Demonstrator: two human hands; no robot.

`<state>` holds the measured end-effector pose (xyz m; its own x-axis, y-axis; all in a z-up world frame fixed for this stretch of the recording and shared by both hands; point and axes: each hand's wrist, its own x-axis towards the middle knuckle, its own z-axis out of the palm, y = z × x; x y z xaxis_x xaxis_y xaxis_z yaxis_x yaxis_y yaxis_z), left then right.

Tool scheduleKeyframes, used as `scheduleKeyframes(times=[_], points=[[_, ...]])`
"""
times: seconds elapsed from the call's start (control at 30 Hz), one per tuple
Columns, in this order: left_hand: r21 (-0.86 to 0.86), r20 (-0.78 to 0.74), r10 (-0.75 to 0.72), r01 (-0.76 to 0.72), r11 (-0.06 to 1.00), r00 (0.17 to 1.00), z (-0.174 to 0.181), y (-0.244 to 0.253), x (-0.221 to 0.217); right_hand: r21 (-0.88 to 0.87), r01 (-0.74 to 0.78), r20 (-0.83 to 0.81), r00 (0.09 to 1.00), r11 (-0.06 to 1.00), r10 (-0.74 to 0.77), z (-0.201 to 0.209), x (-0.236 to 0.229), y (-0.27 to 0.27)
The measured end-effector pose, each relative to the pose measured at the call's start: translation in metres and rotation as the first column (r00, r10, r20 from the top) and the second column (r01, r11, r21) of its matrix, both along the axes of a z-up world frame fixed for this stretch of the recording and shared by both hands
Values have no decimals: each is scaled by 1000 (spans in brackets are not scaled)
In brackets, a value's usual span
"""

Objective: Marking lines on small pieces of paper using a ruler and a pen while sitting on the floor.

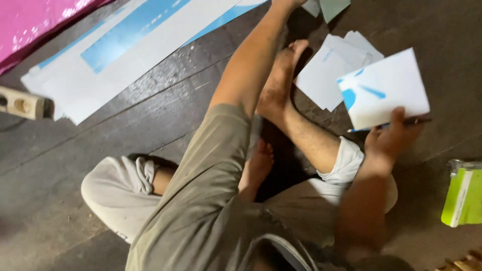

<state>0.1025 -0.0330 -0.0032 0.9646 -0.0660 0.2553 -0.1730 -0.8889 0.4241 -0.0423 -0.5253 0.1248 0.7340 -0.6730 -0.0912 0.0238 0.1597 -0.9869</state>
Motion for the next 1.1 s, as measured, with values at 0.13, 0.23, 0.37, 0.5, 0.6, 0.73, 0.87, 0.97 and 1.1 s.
scheduleKeyframes(times=[0.13,0.23,0.37,0.5,0.6,0.73,0.87,0.97,1.1], points=[[-22,45,-101,102,995,994,3,-39,85,177,-34,176,984,984,3,-16,-21,4],[-34,67,-170,172,984,983,12,-71,140,267,-229,269,950,936,155,-1,-22,41],[-51,72,-249,253,966,966,7,-94,163,337,-242,145,968,910,204,25,-7,77],[-44,69,-282,285,958,957,13,-80,156,412,-368,278,922,833,270,35,11,93],[-25,68,-284,286,958,956,24,-55,142,489,-353,267,931,798,248,34,8,102],[26,76,-258,257,966,963,59,-6,113,115,-334,-31,940,936,339,11,-4,127],[63,110,-270,264,962,957,85,35,90,-767,-417,-37,787,488,616,18,35,202],[-153,-31,51,-55,987,998,119,90,2,-981,-175,-47,625,81,780,20,64,274],[-253,5,215,-206,945,977,102,147,-82,-987,-70,-157,559,-143,814,-55,48,364]])
